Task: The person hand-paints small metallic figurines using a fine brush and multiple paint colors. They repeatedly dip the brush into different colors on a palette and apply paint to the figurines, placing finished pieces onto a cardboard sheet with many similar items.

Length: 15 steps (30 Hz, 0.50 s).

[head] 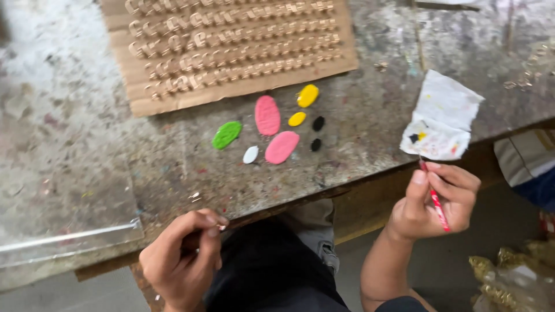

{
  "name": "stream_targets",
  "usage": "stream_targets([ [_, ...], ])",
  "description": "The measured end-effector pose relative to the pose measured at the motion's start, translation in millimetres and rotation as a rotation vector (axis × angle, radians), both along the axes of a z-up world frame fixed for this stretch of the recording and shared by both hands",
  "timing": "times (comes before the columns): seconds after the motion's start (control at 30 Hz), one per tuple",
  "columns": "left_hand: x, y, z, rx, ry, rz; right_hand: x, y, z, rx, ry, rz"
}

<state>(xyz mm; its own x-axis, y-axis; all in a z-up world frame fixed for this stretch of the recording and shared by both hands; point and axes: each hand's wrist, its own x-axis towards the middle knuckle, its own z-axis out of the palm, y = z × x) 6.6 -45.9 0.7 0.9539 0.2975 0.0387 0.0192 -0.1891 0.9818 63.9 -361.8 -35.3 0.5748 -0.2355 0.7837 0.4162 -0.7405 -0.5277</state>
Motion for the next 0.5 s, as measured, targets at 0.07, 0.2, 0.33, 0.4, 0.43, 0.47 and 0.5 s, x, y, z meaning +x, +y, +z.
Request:
stream_targets([
  [0.07, 2, -3, 2, 0.029, -0.003, -0.016, -4, -1, 0, 0.047, 0.050, -0.027],
  [0.2, 3, -9, -1, 0.039, -0.103, 0.023, -10, -4, -4, 0.163, 0.137, -0.083],
  [0.33, 5, -10, -1, 0.034, -0.149, 0.023, -11, -9, -9, 0.159, 0.144, -0.111],
  [0.4, 9, -8, 2, 0.030, -0.164, -0.026, -11, -9, -14, 0.161, 0.127, -0.110],
  [0.43, 8, -8, 2, 0.034, -0.164, -0.020, -13, -11, -17, 0.164, 0.128, -0.104],
  [0.47, 8, -7, 2, 0.014, -0.162, -0.024, -14, -12, -20, 0.193, 0.096, -0.090],
  [0.5, 8, -6, 2, -0.007, -0.161, -0.028, -15, -12, -24, 0.223, 0.064, -0.076],
])
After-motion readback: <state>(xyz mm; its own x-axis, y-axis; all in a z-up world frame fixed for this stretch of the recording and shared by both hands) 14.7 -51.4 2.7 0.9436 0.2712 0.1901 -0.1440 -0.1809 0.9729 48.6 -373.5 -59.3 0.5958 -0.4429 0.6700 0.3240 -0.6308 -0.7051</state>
